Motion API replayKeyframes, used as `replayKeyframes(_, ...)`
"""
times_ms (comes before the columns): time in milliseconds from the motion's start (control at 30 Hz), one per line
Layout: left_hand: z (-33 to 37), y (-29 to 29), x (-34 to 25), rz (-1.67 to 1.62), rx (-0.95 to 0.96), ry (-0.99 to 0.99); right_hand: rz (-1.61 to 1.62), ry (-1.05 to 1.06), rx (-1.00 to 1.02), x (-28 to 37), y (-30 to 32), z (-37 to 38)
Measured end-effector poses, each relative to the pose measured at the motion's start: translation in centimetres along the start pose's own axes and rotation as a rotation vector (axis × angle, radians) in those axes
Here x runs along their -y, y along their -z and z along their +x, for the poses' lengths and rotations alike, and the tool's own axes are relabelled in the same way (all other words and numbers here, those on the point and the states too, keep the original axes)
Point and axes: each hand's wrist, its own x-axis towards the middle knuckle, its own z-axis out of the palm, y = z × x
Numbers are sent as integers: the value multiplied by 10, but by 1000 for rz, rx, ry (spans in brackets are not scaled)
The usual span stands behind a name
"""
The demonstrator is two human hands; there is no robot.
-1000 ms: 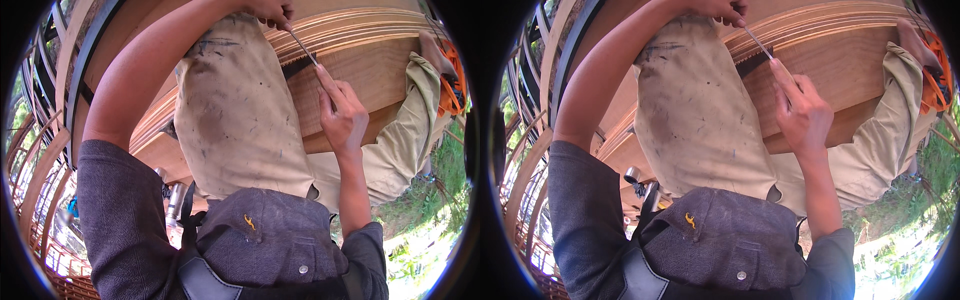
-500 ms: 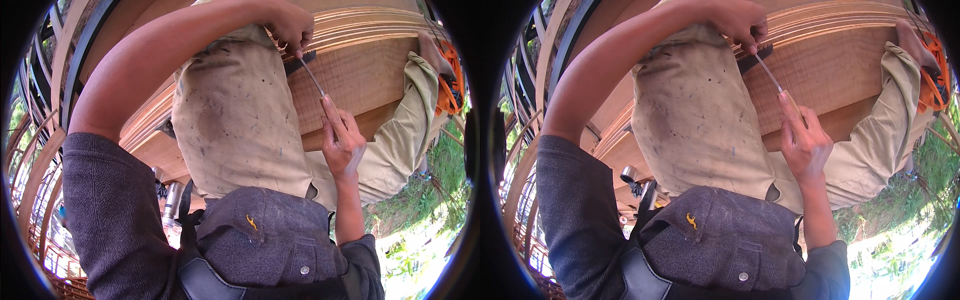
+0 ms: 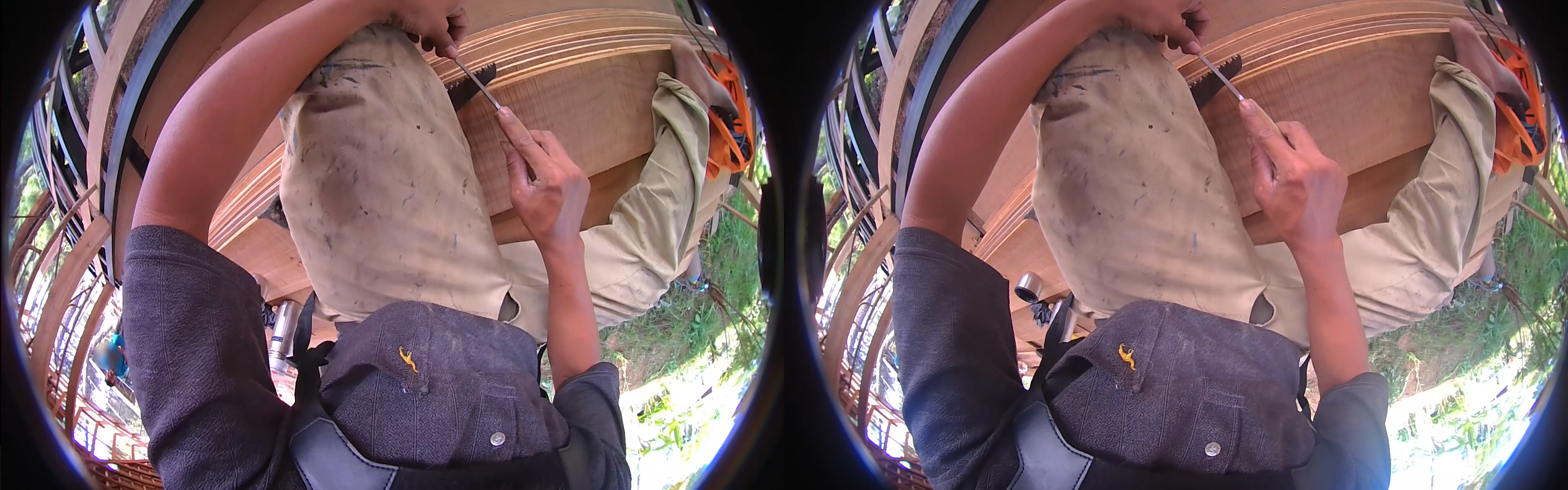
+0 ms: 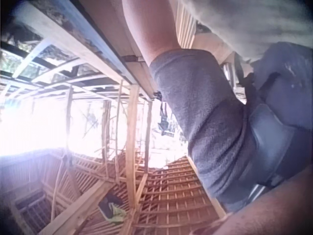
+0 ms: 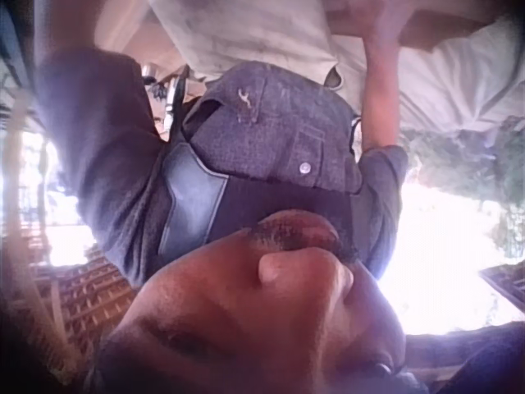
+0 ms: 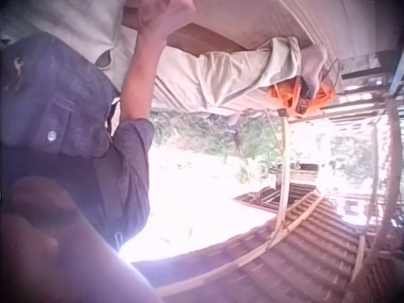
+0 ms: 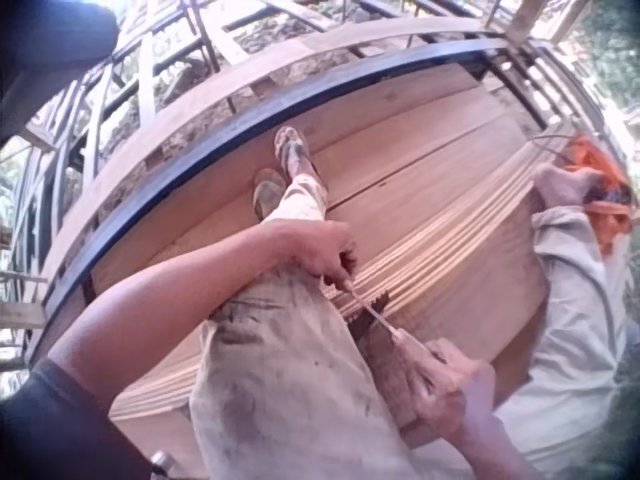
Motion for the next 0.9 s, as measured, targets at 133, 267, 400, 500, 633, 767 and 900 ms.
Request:
replayKeyframes(133,-1,-5,-20,-116,-9,14,81,-14,-88,-15,9,-19)
replayKeyframes(267,-1,-13,-32,-136,78,112,149,-58,-201,-24,17,-35)
replayKeyframes(400,2,-27,-56,-199,-12,30,192,-115,-222,-29,21,-45)
replayKeyframes(500,4,-29,-65,-107,-20,21,198,-129,-244,-26,18,-52)
replayKeyframes(633,13,-31,-75,-3,-2,22,220,-113,-254,-24,14,-53)
replayKeyframes(767,13,-32,-82,93,8,18,236,-118,-244,-26,13,-53)
replayKeyframes(900,13,-30,-119,448,-3,50,240,-116,-263,-28,14,-54)
